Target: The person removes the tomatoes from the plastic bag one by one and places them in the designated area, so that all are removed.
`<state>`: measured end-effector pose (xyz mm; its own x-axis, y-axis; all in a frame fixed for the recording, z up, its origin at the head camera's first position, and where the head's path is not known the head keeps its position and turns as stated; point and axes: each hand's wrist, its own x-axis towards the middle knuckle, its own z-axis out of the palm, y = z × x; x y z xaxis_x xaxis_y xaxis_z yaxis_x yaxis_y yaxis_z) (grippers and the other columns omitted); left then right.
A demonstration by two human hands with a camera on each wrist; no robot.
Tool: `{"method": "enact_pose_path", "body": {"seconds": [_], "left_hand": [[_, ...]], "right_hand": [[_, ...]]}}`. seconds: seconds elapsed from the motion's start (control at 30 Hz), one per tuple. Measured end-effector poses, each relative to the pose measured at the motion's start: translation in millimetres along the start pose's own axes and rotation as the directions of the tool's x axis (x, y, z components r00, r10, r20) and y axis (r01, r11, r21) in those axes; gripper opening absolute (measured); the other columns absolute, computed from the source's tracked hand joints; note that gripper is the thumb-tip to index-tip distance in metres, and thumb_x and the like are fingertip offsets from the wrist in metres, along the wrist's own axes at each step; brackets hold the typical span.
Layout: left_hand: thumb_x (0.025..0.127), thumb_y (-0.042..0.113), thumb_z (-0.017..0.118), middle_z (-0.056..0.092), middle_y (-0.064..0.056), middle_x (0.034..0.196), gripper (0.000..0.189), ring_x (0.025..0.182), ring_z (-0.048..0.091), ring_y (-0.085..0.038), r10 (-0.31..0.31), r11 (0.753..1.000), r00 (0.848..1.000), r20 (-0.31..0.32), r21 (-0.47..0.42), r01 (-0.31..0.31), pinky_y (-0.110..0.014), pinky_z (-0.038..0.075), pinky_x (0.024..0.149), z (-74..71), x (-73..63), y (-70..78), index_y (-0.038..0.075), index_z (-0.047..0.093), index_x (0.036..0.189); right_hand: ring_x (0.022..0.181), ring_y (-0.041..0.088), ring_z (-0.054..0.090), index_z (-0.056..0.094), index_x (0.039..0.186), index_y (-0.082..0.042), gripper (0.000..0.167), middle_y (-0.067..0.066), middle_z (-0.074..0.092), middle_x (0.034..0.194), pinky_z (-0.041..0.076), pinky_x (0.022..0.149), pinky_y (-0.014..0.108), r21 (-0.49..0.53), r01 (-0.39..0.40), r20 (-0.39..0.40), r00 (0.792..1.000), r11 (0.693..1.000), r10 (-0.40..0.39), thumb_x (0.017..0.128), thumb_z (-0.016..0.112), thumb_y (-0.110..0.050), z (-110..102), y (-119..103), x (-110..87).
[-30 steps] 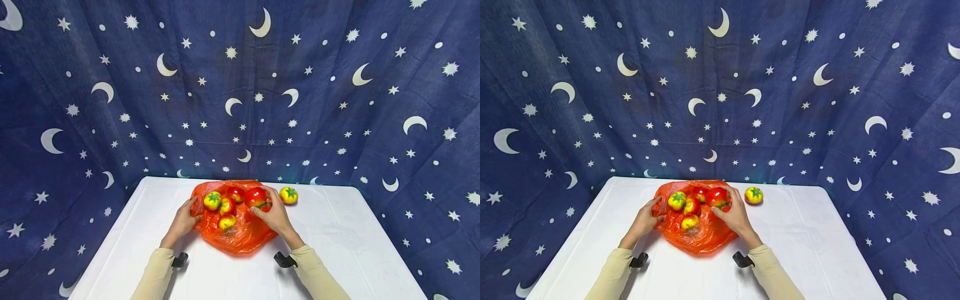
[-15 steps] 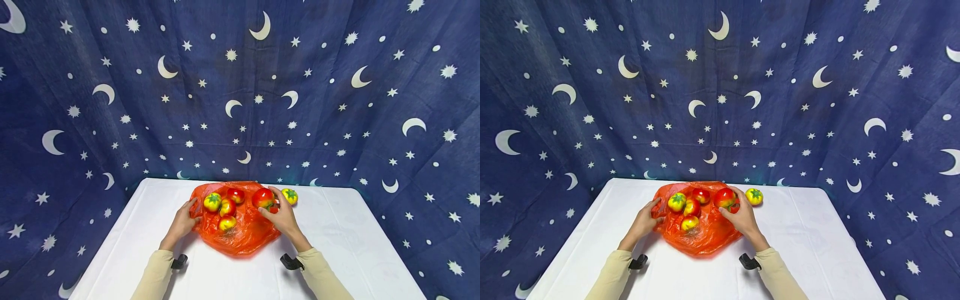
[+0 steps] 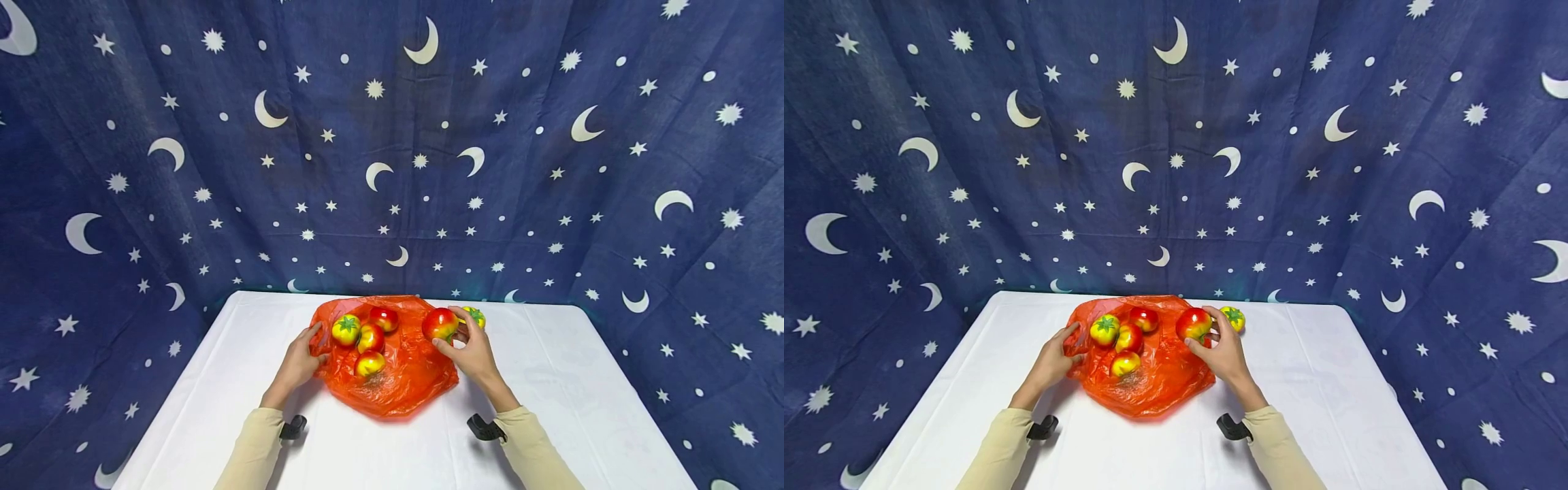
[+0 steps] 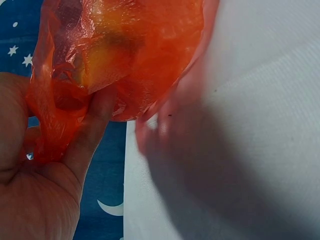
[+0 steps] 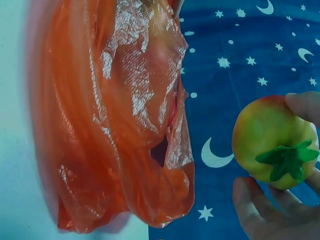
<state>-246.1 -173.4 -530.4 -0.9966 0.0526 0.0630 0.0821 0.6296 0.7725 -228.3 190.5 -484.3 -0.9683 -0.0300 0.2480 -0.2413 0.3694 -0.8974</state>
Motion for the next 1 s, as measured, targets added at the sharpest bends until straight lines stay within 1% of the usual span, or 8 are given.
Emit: {"method": "enact_pose_path", "body": {"seconds": [0.07, 0.23, 0.33, 0.53, 0.67, 0.8, 0.9, 1.0], "left_hand": [[0.081, -0.001, 0.072, 0.041, -0.025, 0.149, 0.076, 0.14, 0.037, -0.046, -0.005, 1.0, 1.0, 0.003, 0.005, 0.005, -0.057, 0.03, 0.116, 0.4, 0.1, -0.5, 0.002, 0.039, 0.149], [0.082, 0.0, 0.072, 0.04, -0.025, 0.15, 0.076, 0.141, 0.036, -0.046, -0.015, 1.0, 1.0, 0.007, 0.004, 0.015, -0.057, 0.03, 0.116, 0.5, -0.1, -1.1, 0.002, 0.038, 0.15], [0.082, 0.0, 0.073, 0.04, -0.025, 0.15, 0.076, 0.141, 0.036, -0.046, -0.014, 1.0, 1.0, 0.007, 0.003, 0.014, -0.057, 0.03, 0.116, 0.0, -0.2, -1.0, 0.002, 0.038, 0.15], [0.081, 0.0, 0.074, 0.042, -0.025, 0.149, 0.077, 0.14, 0.037, -0.046, -0.003, 1.0, 1.0, 0.005, -0.006, 0.003, -0.057, 0.03, 0.116, -1.2, 0.1, -1.3, 0.001, 0.039, 0.149], [0.081, 0.001, 0.074, 0.043, -0.025, 0.148, 0.077, 0.14, 0.037, -0.046, 0.007, 1.0, 1.0, 0.005, -0.005, -0.007, -0.057, 0.03, 0.116, -1.1, 0.8, -3.0, 0.001, 0.039, 0.149], [0.081, 0.001, 0.074, 0.044, -0.024, 0.147, 0.076, 0.139, 0.038, -0.046, 0.015, 1.0, 1.0, -0.001, 0.002, -0.015, -0.057, 0.031, 0.115, -0.3, 0.8, -4.4, 0.0, 0.039, 0.148], [0.081, 0.0, 0.074, 0.044, -0.025, 0.146, 0.076, 0.139, 0.039, -0.046, 0.016, 1.0, 1.0, -0.006, 0.002, -0.016, -0.057, 0.031, 0.115, 0.4, 0.5, -4.1, 0.0, 0.039, 0.148], [0.081, 0.0, 0.074, 0.044, -0.025, 0.147, 0.076, 0.139, 0.038, -0.046, 0.012, 1.0, 1.0, -0.007, -0.003, -0.012, -0.057, 0.03, 0.115, 0.3, 0.7, -4.2, -0.001, 0.039, 0.148]], "right_hand": [[0.106, 0.035, 0.065, 0.045, 0.142, -0.009, 0.071, 0.019, 0.056, 0.133, 0.056, 0.087, 0.022, 0.011, -0.009, 0.005, 1.0, 1.0, 0.009, 0.08, 0.08, -0.009, -2.4, -4.3, -2.5], [0.104, 0.041, 0.064, 0.048, 0.14, -0.001, 0.069, 0.025, 0.056, 0.127, 0.056, 0.092, 0.05, -0.023, 0.049, -0.024, 0.998, 0.999, -0.049, 0.078, 0.078, -0.004, -7.9, -22.1, -9.3], [0.1, 0.04, 0.064, 0.05, 0.139, 0.001, 0.068, 0.024, 0.055, 0.125, 0.054, 0.091, 0.054, -0.05, 0.085, -0.042, 0.995, 0.995, -0.087, 0.077, 0.078, -0.002, -10.5, -28.8, -11.6], [0.1, 0.036, 0.062, 0.052, 0.138, -0.002, 0.066, 0.022, 0.053, 0.128, 0.055, 0.09, 0.053, -0.09, 0.103, -0.063, 0.992, 0.991, -0.109, 0.077, 0.078, -0.002, -15.3, -30.0, -13.4], [0.106, 0.03, 0.058, 0.052, 0.139, -0.005, 0.065, 0.02, 0.052, 0.134, 0.057, 0.091, 0.047, -0.103, 0.079, -0.072, 0.994, 0.992, -0.087, 0.078, 0.077, -0.003, -19.4, -26.0, -12.6], [0.106, 0.022, 0.053, 0.05, 0.142, -0.013, 0.069, 0.014, 0.051, 0.135, 0.057, 0.087, 0.03, -0.104, 0.045, -0.079, 0.995, 0.994, -0.053, 0.079, 0.078, -0.007, -22.9, 2.4, -5.2], [0.107, 0.019, 0.05, 0.048, 0.144, -0.018, 0.072, 0.009, 0.052, 0.134, 0.054, 0.083, 0.022, -0.093, 0.033, -0.088, 0.995, 0.995, -0.042, 0.079, 0.079, -0.011, -25.7, 23.0, -0.6], [0.11, 0.018, 0.05, 0.047, 0.144, -0.019, 0.073, 0.008, 0.053, 0.134, 0.052, 0.082, 0.017, -0.066, 0.025, -0.098, 0.995, 0.997, -0.032, 0.079, 0.08, -0.014, -29.2, 25.4, -1.4]]}}
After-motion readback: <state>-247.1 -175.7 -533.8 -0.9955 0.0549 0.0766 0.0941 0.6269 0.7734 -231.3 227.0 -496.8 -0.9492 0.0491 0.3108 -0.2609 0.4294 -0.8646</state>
